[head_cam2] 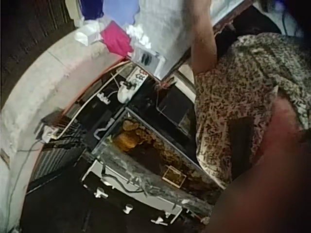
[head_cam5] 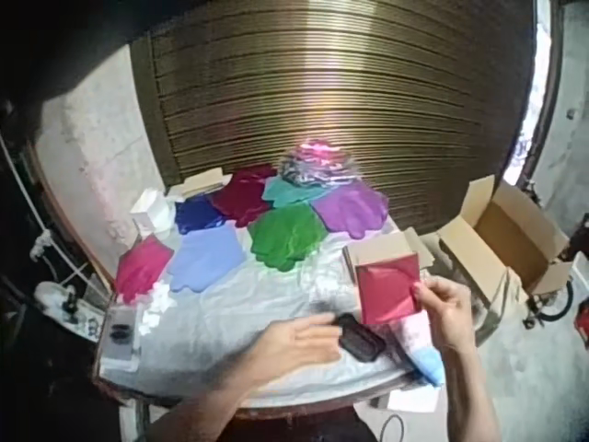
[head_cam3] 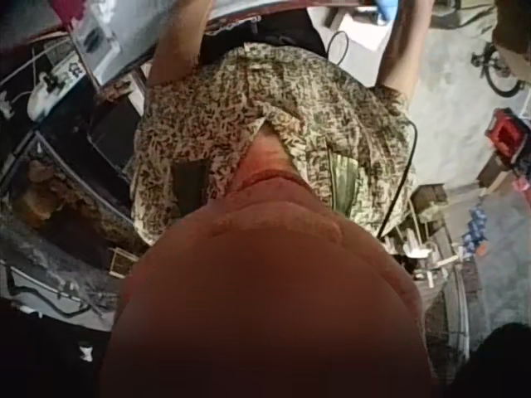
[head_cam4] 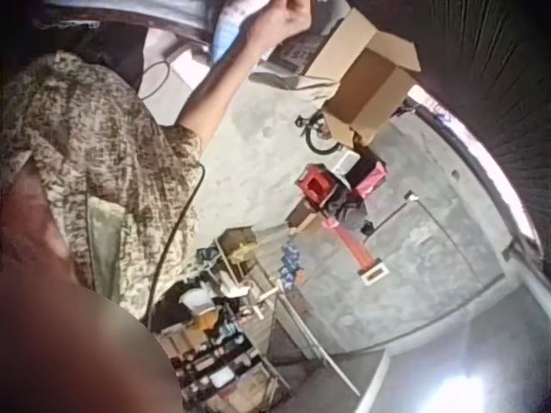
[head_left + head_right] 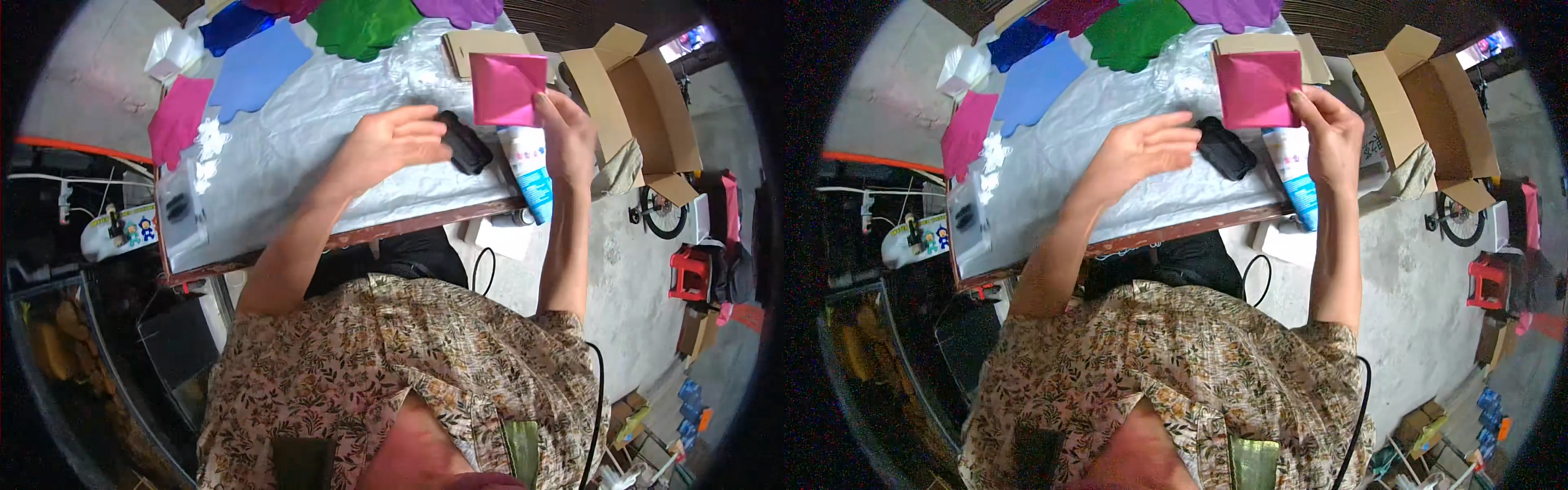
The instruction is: The person folds colorful plastic sheets by hand, places them onto cardboard backing inserts, then slides the assembled items into plastic sleeves for retail packaging.
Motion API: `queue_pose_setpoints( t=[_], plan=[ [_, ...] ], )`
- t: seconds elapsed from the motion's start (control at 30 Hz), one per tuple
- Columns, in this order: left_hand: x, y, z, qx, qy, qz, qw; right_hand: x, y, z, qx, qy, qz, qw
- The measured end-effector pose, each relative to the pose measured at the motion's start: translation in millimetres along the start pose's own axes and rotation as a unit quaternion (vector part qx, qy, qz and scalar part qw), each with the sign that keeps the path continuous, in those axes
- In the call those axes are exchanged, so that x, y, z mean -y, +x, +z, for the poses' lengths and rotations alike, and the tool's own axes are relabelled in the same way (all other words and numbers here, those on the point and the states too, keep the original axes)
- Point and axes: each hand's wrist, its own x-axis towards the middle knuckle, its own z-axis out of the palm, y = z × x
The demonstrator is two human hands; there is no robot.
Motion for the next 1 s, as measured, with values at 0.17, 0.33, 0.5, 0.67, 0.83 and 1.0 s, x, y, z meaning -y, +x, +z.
queue_pose_setpoints(
  t=[0.17, 0.33, 0.5, 0.67, 0.83, 1.0],
  plan=[
    [-16, 53, 34, 0.104, 0.038, 0.003, 0.994, -1, -29, -12, -0.019, 0.108, -0.011, 0.994],
    [-31, 98, 27, 0.127, 0.260, 0.090, 0.953, -3, -38, -49, -0.083, 0.175, -0.039, 0.980],
    [-20, 188, -15, -0.037, 0.539, 0.318, 0.779, -12, -41, -80, -0.116, 0.226, -0.064, 0.965],
    [-6, 219, -40, -0.104, 0.685, 0.199, 0.693, -24, -55, -81, -0.126, 0.244, -0.042, 0.961],
    [-5, 225, -41, -0.164, 0.654, 0.281, 0.683, -21, -63, -84, -0.117, 0.237, -0.031, 0.964],
    [-41, 198, -36, -0.145, 0.369, 0.238, 0.887, -15, -73, -63, -0.134, 0.257, 0.000, 0.957]
  ],
)
